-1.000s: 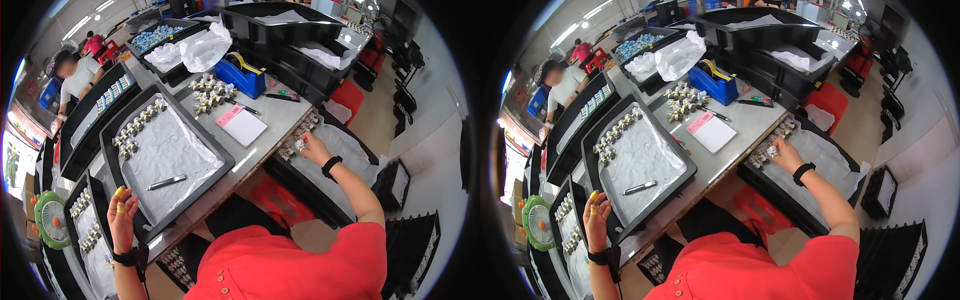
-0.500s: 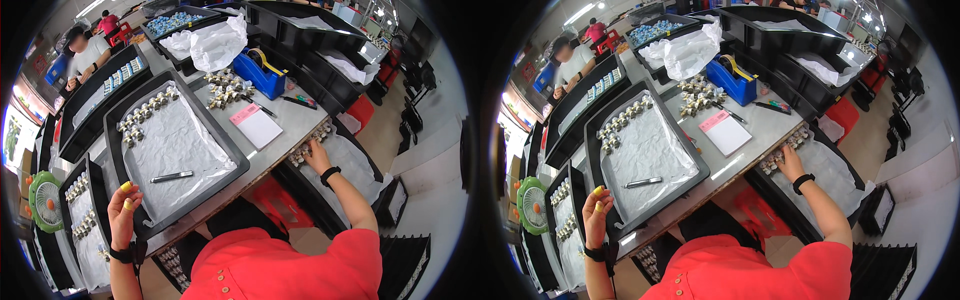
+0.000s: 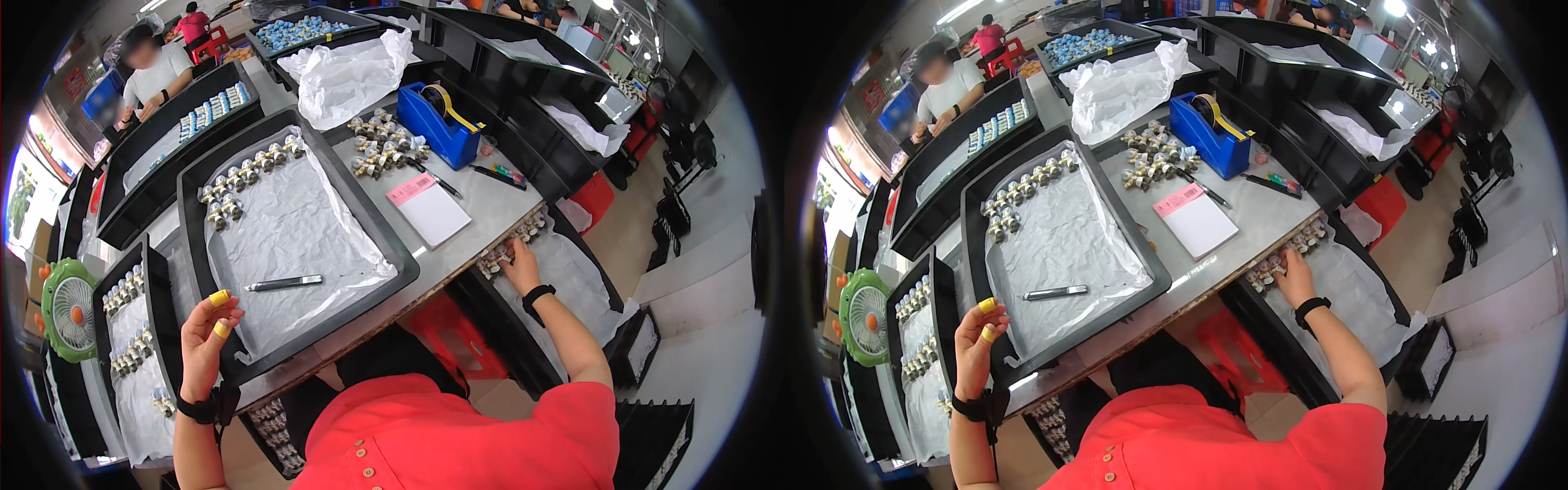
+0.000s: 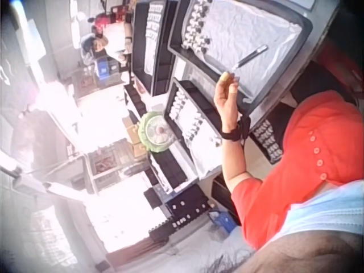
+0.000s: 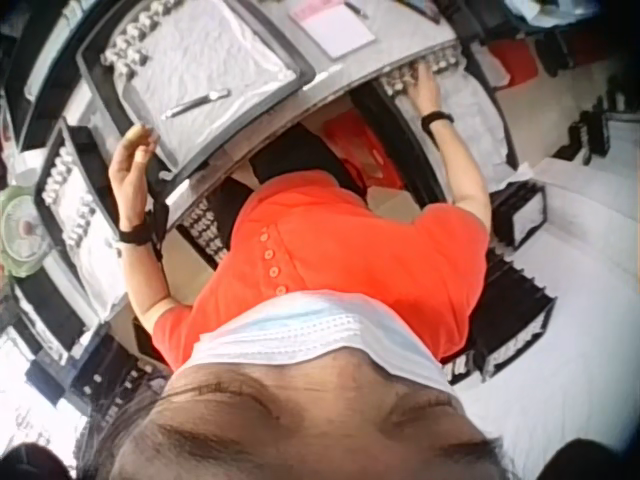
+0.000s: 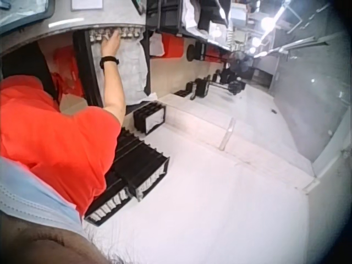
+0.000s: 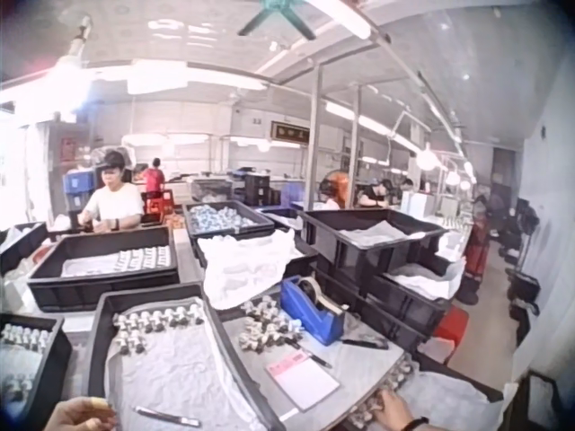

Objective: The person assembles small, wrapped figurines at a workstation. They pick up individual units from a tray, use a small metal tool to adjust or secure a component on the figurine, and then place the finished item into a separate tray. The process is repeated for multiple units throughout the clip.

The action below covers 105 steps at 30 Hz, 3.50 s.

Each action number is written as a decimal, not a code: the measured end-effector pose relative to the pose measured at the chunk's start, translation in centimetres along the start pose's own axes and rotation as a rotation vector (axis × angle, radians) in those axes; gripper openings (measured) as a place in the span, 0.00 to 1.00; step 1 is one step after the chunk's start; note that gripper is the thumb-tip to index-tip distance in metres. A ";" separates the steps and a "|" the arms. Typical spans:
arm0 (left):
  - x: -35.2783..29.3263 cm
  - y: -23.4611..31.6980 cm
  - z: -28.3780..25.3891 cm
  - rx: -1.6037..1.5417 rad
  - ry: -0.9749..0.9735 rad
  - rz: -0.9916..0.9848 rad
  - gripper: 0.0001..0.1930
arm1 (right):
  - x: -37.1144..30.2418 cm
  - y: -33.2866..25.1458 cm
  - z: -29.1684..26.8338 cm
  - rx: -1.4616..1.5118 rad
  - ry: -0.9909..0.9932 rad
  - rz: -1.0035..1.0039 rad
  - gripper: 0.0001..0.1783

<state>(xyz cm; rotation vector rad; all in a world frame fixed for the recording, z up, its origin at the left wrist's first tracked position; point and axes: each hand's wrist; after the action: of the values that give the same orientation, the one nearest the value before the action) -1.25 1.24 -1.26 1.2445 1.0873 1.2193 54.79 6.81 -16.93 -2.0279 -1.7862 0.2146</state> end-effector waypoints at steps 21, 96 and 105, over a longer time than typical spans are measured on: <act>-0.6 0.6 0.2 0.088 -0.077 -0.061 0.13 | 6.2 -21.5 -16.4 0.550 -0.360 -0.210 0.10; 0.4 0.3 -1.2 -0.120 0.272 0.143 0.28 | 4.0 -46.0 3.0 1.211 -1.366 -0.590 0.41; 0.3 -0.1 -1.4 -0.122 0.325 0.139 0.23 | 3.4 -45.6 3.7 1.152 -1.395 -0.563 0.42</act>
<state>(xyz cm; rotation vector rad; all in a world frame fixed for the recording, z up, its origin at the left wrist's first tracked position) -2.63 1.69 -1.45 1.0657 1.1524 1.6112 12.54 14.60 -0.89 -0.3492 -1.8758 2.1870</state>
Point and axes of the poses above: each hand's wrist, its own x-axis towards the middle knuckle, its own z-axis out of the palm, y = z × x, and after that the axes turned 8 degrees about -x, right-handed
